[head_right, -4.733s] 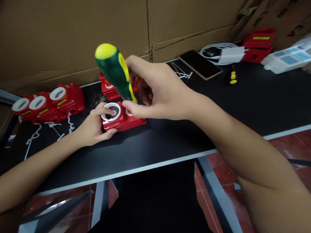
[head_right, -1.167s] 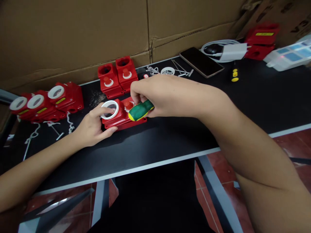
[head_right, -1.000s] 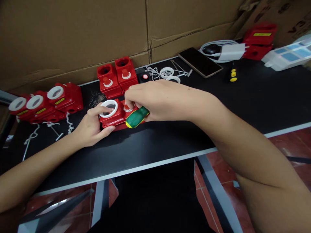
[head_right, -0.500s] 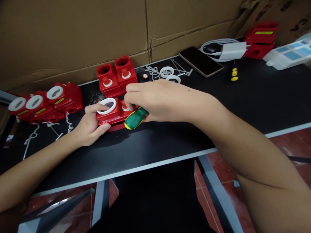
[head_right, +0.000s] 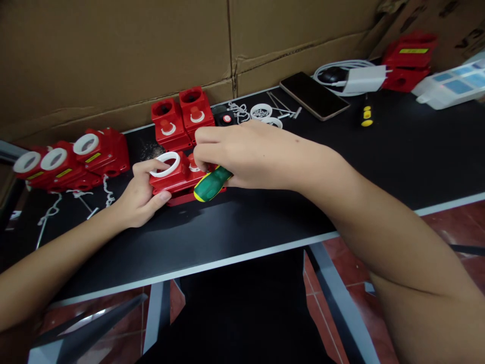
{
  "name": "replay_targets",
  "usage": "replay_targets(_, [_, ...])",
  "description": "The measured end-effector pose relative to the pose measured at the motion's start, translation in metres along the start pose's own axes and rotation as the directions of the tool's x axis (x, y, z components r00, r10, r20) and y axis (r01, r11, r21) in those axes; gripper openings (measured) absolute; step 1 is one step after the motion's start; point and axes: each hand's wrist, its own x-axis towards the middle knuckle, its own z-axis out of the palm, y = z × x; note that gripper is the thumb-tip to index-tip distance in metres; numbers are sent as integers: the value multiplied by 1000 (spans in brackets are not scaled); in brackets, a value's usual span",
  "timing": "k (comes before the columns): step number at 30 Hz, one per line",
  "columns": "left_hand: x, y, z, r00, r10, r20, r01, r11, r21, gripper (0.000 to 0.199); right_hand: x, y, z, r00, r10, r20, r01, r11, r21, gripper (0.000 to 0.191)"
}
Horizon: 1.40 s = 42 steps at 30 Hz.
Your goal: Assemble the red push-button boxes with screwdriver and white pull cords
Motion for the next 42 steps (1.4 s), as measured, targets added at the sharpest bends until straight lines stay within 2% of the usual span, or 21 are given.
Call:
replay_targets(7, [2, 2, 0, 999, 28, 18, -28, 1000, 12, 52, 5, -8, -6, 995, 50, 91, -40, 994, -103, 26])
replay_targets(12, [5, 3, 1, 997, 80, -17, -80, 997, -22, 48, 8, -11, -9, 985, 68, 156, -45, 988, -149, 30])
replay_targets(21, [6, 4, 2, 996, 81, -22, -82, 996, -42, 47, 8, -10, -8, 985, 91, 146, -84, 995, -51, 25])
replay_targets(27, [9, 5, 2, 995, 92, -31, -94, 994, -64, 45, 7, -3, -3, 993, 68, 97, -85, 978, 191, 7])
replay_targets(32, [9, 5, 2, 996, 85, -36, -88, 992, -89, 44, 5, 0, -4, 991, 65, 115, -98, 945, 313, 10])
replay_targets(42, [9, 6, 2, 997, 75, -31, -78, 993, -88, 47, 7, -1, -5, 990, 63, 129, -98, 953, 287, 8])
